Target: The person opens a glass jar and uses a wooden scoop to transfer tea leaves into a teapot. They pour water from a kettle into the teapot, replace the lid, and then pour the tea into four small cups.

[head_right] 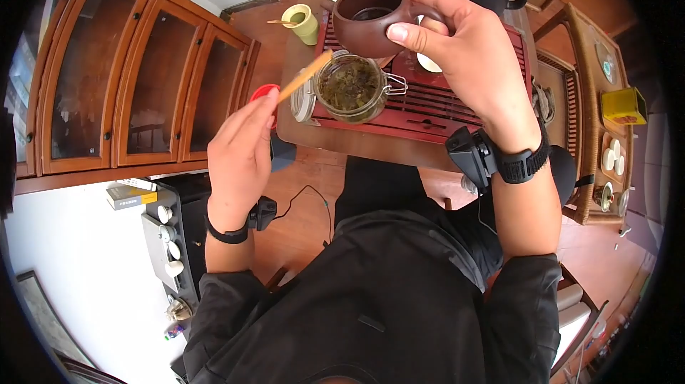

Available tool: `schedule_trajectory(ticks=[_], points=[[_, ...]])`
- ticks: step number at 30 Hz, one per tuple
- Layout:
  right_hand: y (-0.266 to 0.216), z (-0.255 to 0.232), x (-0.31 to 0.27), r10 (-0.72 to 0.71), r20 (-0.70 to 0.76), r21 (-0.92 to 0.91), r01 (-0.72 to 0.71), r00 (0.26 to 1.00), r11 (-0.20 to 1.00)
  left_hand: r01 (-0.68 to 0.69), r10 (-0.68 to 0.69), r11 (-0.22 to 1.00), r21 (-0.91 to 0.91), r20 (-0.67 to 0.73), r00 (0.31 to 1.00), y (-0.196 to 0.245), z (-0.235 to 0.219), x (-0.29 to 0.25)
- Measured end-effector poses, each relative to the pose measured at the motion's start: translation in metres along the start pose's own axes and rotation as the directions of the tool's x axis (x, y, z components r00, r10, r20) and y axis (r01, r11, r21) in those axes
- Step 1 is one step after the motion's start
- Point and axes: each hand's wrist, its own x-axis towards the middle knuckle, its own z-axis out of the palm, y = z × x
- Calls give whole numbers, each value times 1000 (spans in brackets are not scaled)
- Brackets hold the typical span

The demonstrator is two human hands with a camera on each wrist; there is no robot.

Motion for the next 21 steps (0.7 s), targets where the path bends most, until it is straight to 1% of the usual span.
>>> schedule_trajectory(ticks=[2,5,8,11,14,17,21], points=[[1,1,0,2,4,18,-2,1000,1000,7,-8,1000,-14,-66,998,0,1,2],[-3,4,-1,5,-1,11,-5,1000,1000,-2,-4,997,-76,-83,997,4,6,4],[-3,3,-1,4,0,19,-4,1000,1000,-3,-4,996,-94,-76,997,5,10,3],[-3,2,-2,16,-11,30,-16,1000,999,-36,37,994,-105,8,999,4,14,0],[-2,4,-1,18,-2,67,-18,1000,998,-55,62,996,-72,99,993,7,12,1],[2,2,0,8,2,50,-8,1000,999,-1,2,999,-39,39,999,2,10,1],[-3,2,-2,33,-13,49,-32,999,998,-16,8,997,-79,-93,996,-2,9,3]])
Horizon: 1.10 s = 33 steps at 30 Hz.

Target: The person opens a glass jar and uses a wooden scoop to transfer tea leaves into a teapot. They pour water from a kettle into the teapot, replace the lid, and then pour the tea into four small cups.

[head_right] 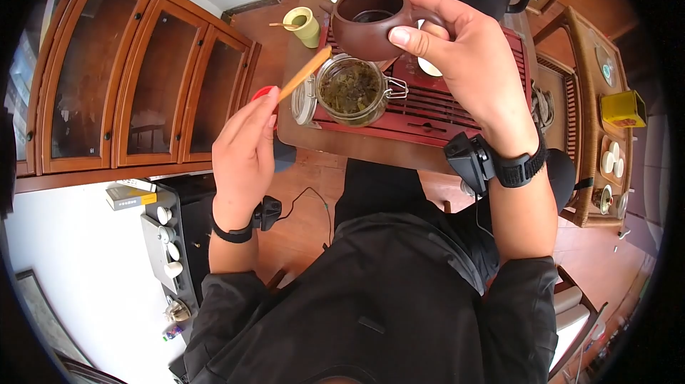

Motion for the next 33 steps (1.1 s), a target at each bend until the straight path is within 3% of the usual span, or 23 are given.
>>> schedule_trajectory(ticks=[2,5,8,17,22,26,31,33], points=[[-2,1,-1,12,8,3,-12,1000,1000,-15,12,999,-48,-49,999,3,2,2],[-4,4,-1,24,-29,14,-23,999,1000,-45,41,998,37,99,994,5,4,-1],[2,1,2,9,0,27,-9,1000,1000,-35,36,999,-7,213,976,11,5,-4],[-10,3,-1,46,-11,-40,-46,999,998,37,-36,999,16,-29,999,0,-1,0],[3,-1,1,-20,64,-50,24,998,998,30,-29,1000,9,-96,995,-2,-2,4],[1,3,-2,-46,100,-13,48,994,999,21,-21,1000,-4,-78,997,3,0,4],[-3,4,-5,-42,105,-113,54,994,992,-14,15,999,41,-28,999,0,4,-3],[2,-1,-2,-51,77,-220,67,996,973,-61,45,991,116,129,991,3,-5,-6]])
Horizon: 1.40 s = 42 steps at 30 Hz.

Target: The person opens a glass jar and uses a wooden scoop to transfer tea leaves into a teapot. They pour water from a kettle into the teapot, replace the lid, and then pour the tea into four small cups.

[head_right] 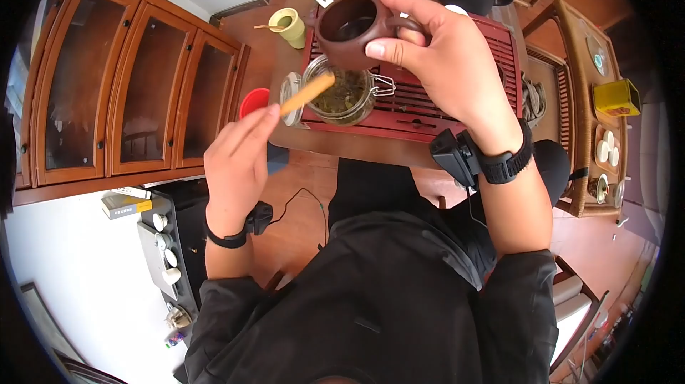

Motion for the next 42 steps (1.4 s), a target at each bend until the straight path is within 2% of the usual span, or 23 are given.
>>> schedule_trajectory(ticks=[1,6,11,13,15,17,21,24,31,36,39,42], points=[[4,0,0,0,-20,31,1,1000,1000,-23,20,999,41,77,997,1,-3,-2],[0,-5,-4,31,-72,133,-21,997,991,-8,7,999,39,29,1000,-2,-2,-2],[11,-39,-15,52,-132,114,-37,990,993,4,-7,999,47,53,999,-3,-1,2],[16,-52,-21,78,-196,210,-35,978,977,3,-6,999,41,63,998,-2,-1,6],[32,-74,-25,22,-200,209,21,980,978,45,-44,999,-12,80,996,-3,1,7],[44,-98,-31,49,-250,106,-23,967,994,88,-80,993,-84,97,992,-4,2,8],[81,-135,-43,14,-381,-50,-36,925,998,157,-135,969,-189,127,983,-8,7,9],[109,-150,-48,12,-395,-8,-16,919,1000,195,-164,961,-197,164,973,-6,7,13],[148,-151,-43,50,-437,-29,-69,898,997,208,-171,962,-178,203,964,0,5,18],[179,-151,-32,64,-431,36,-54,900,998,253,-204,951,-177,257,945,9,5,19],[186,-145,-28,38,-426,63,-13,904,998,265,-210,944,-195,263,942,13,8,21],[180,-143,-32,25,-441,-22,-39,897,999,253,-205,946,-202,227,952,11,9,21]])
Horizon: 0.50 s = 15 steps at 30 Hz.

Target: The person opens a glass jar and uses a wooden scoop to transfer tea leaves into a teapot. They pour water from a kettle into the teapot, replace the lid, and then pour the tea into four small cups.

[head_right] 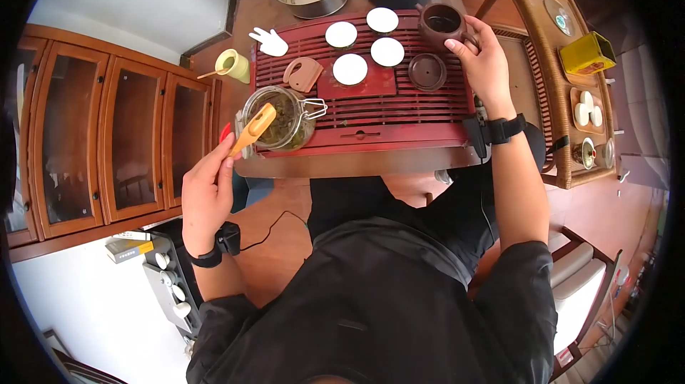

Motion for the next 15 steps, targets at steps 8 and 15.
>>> schedule_trajectory(ticks=[8,15], points=[[-56,-8,-61,-84,79,148,72,993,986,29,-34,994,-102,-48,998,-10,3,-9],[-42,18,-122,62,253,292,-138,966,946,40,-43,994,-100,-23,999,-6,7,-13]])
